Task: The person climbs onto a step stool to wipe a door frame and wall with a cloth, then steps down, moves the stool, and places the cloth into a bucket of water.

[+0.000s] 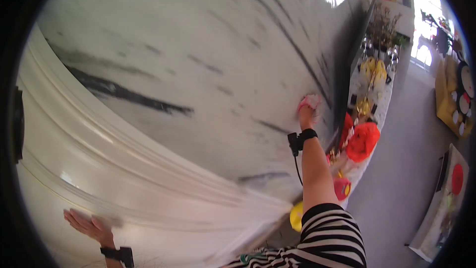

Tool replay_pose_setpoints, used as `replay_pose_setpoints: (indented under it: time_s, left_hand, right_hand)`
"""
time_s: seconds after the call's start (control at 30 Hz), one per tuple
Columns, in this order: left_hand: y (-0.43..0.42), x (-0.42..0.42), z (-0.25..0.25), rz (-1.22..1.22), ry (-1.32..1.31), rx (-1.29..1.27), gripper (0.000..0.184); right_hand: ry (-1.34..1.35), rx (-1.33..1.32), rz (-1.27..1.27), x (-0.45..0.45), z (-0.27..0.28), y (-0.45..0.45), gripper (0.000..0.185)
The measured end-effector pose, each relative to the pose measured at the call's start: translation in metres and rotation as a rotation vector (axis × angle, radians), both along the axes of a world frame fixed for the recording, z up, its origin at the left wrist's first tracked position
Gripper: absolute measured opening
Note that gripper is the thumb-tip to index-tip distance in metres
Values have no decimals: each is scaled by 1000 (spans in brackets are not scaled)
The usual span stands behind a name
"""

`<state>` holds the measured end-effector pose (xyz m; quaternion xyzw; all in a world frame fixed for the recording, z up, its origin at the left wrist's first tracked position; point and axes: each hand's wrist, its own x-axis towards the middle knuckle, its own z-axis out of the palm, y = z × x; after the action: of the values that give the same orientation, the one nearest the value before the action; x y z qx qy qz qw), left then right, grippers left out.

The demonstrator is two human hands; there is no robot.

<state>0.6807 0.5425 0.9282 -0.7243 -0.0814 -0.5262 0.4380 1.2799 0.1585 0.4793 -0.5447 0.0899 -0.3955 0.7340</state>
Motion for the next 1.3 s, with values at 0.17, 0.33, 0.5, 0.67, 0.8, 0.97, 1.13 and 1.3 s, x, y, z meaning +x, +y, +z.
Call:
replay_pose_setpoints:
  time_s: [0.17,0.33,0.5,0.67,0.8,0.97,1.13,1.3]
  left_hand:
    - [6,-1,-6,-74,33,-6,60]
    - [6,-3,-10,9,29,-50,63]
    - [5,-2,-10,-11,35,-41,58]
    - [6,-2,-10,-25,44,-36,58]
    - [16,-5,-9,-48,45,46,59]
    - [14,-5,-8,-63,51,87,58]
    - [5,0,-7,-1,18,63,59]
    - [-19,3,-11,73,-2,16,61]
  right_hand:
    - [407,173,440,-200,-54,87,18]
    - [721,468,713,-332,-38,158,19]
    - [805,100,1058,-342,-37,161,24]
    - [117,-616,877,-389,159,143,31]
    - [-237,-343,849,-392,263,139,39]
    - [-483,-488,613,-353,271,130,45]
    - [27,-791,609,-316,113,122,42]
    - [674,-905,320,-125,-173,121,44]
